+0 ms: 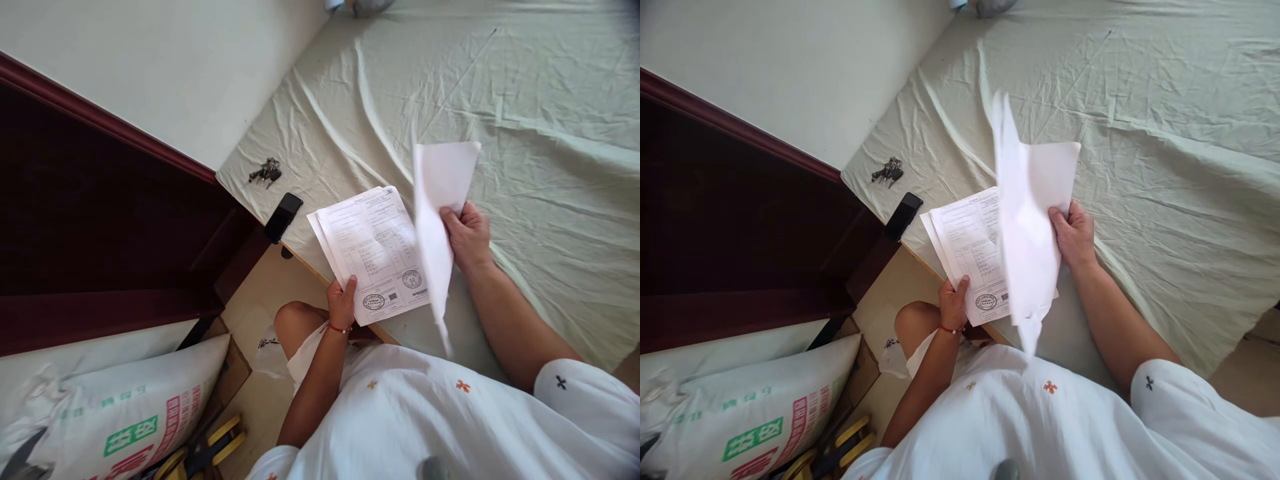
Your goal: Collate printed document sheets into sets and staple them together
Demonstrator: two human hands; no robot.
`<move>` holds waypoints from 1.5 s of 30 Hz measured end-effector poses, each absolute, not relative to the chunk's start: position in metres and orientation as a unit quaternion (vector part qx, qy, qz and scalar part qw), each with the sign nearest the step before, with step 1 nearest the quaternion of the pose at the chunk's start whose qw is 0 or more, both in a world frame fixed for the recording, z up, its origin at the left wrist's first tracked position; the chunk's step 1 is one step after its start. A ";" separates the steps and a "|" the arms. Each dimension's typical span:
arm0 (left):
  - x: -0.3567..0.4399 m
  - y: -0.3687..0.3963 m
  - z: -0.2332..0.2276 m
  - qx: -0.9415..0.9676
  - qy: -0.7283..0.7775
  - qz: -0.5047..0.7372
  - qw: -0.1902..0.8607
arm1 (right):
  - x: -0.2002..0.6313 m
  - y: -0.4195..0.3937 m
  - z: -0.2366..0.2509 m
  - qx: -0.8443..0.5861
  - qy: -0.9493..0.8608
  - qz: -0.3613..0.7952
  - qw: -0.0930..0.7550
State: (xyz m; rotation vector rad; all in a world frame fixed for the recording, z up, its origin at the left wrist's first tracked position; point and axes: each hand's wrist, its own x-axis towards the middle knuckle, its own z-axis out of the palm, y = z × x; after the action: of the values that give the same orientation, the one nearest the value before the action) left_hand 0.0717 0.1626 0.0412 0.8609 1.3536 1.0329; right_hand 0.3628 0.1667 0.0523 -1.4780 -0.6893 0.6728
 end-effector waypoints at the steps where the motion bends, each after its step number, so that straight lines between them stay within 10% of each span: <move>1: 0.072 0.162 0.041 0.370 0.578 0.442 0.578 | 0.362 0.167 0.052 -0.666 -0.313 0.276 0.618; 12: 0.070 0.164 0.037 0.452 0.577 0.463 0.499 | 0.365 0.168 0.046 -0.767 -0.471 0.208 0.382; 31: 0.073 0.168 0.040 0.356 0.546 0.495 0.575 | 0.362 0.166 0.050 -0.740 -0.519 0.245 0.351; 45: 0.065 0.161 0.053 0.296 0.569 0.459 0.615 | 0.369 0.165 0.045 -0.743 -0.393 0.240 0.485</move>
State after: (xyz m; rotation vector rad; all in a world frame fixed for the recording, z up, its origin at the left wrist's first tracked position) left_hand 0.0650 0.1606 0.0529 0.6813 1.3117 1.0569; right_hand 0.3687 0.1650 0.0448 -1.8081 -0.9572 0.5853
